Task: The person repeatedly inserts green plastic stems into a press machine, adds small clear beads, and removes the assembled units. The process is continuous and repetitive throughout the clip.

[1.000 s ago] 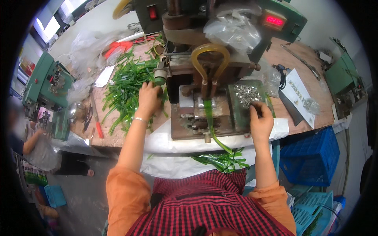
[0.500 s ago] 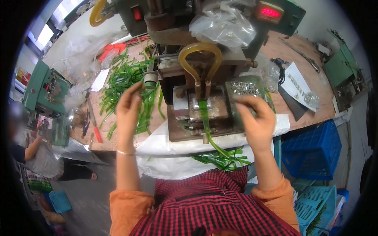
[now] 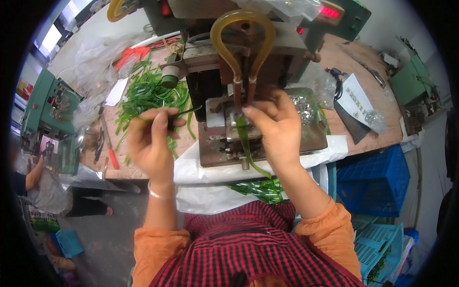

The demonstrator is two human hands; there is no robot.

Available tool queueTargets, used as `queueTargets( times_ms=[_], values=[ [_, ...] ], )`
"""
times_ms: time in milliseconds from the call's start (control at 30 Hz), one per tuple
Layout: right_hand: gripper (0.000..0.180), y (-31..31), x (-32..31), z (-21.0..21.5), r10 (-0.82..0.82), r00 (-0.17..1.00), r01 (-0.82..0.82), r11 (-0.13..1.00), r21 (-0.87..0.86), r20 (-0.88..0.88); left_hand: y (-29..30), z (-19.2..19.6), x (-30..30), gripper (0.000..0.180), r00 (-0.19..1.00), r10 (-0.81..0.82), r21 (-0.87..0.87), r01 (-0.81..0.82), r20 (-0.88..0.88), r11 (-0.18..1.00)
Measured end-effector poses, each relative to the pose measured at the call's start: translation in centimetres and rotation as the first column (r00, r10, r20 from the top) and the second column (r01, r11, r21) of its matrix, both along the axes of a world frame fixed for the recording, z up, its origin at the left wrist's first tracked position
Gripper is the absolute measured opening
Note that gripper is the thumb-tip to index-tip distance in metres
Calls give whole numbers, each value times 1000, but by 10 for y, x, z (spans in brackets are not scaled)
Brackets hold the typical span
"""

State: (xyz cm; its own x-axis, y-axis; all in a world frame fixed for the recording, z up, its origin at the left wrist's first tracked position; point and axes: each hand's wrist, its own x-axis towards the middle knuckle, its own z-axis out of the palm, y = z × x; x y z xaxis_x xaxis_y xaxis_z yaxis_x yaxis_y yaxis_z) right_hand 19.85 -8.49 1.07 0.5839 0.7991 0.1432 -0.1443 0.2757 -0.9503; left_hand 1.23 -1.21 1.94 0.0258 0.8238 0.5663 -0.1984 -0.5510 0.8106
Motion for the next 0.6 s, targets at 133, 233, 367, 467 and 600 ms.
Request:
queueTargets(
  times_ms=[133,233,367,467,600],
  values=[
    [42,-11,-10,16,-34,997,33,999,-14,-74,-25,23,-6,12,933,88,539,124,-350,833],
    [52,-31,-9,19,134,989,-136,990,42,55,-32,9,6,21,822,263,729,243,-505,640],
    [56,-28,45,2,-85,943,101,994,-32,323,-24,-15,37,24,818,287,796,301,-498,525],
    [49,-38,118,-65,-456,812,470,881,57,365,-19,-20,46,24,845,255,824,316,-469,471],
    [29,-76,111,-81,-276,673,512,844,-163,686,-14,-24,48,24,850,238,820,320,-470,474]
  ],
)
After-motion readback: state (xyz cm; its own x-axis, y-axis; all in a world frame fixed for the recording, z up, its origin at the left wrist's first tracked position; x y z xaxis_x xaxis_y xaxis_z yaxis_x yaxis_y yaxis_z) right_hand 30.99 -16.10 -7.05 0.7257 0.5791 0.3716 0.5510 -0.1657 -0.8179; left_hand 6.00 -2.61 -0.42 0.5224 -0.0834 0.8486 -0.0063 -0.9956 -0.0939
